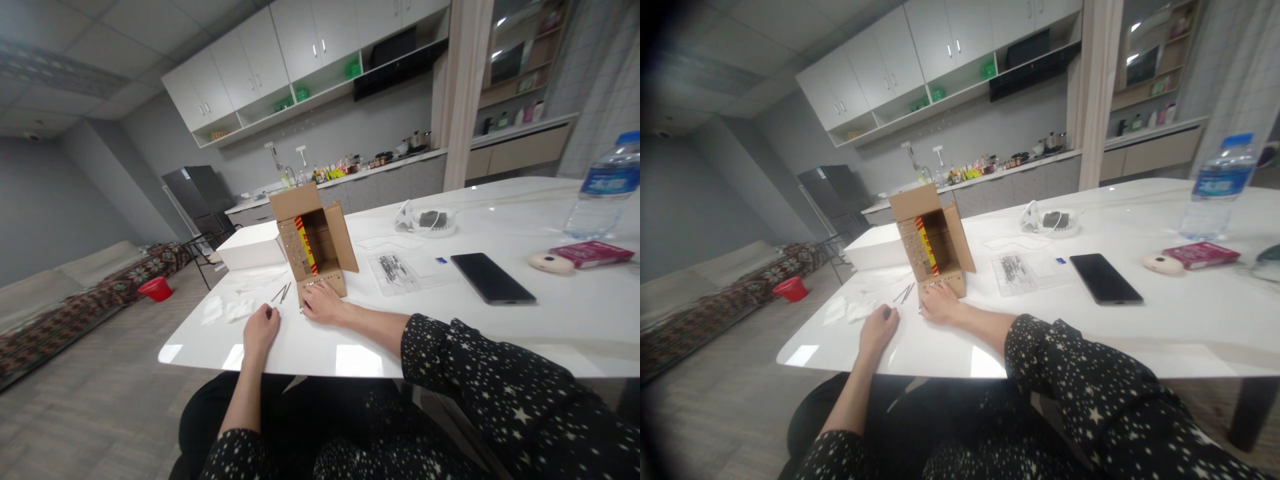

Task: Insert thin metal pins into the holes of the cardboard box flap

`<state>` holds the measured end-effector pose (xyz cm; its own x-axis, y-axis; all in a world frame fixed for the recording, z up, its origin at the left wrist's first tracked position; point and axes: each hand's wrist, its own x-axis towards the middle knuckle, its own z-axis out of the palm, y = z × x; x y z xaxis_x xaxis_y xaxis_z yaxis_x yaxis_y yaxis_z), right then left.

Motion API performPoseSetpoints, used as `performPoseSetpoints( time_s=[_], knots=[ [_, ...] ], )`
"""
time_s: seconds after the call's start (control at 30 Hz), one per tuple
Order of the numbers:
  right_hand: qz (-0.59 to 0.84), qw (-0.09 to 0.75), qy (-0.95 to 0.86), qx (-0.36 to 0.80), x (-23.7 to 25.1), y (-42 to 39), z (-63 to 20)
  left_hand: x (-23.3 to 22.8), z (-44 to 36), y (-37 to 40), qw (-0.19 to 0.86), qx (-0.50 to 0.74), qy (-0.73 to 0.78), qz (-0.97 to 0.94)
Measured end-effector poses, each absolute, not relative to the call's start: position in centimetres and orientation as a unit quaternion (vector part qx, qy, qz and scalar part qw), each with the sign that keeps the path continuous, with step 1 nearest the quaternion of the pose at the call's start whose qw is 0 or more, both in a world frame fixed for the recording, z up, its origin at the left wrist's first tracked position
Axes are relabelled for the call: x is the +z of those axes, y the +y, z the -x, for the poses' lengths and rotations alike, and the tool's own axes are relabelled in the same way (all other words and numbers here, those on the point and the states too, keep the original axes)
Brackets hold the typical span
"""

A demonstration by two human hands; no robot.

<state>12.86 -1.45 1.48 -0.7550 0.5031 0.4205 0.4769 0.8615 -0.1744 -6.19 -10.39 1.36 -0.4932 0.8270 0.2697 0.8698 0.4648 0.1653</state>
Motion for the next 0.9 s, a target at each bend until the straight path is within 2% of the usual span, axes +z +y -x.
performPoseSetpoints(
  time_s=[0.9],
  knots=[
    [0.262, 0.231, -0.936, 0.040, 1.39, -1.36, -12.85, 1.70, 5.74, -10.65, 0.067, -0.156, -0.848, 0.503]
  ],
)
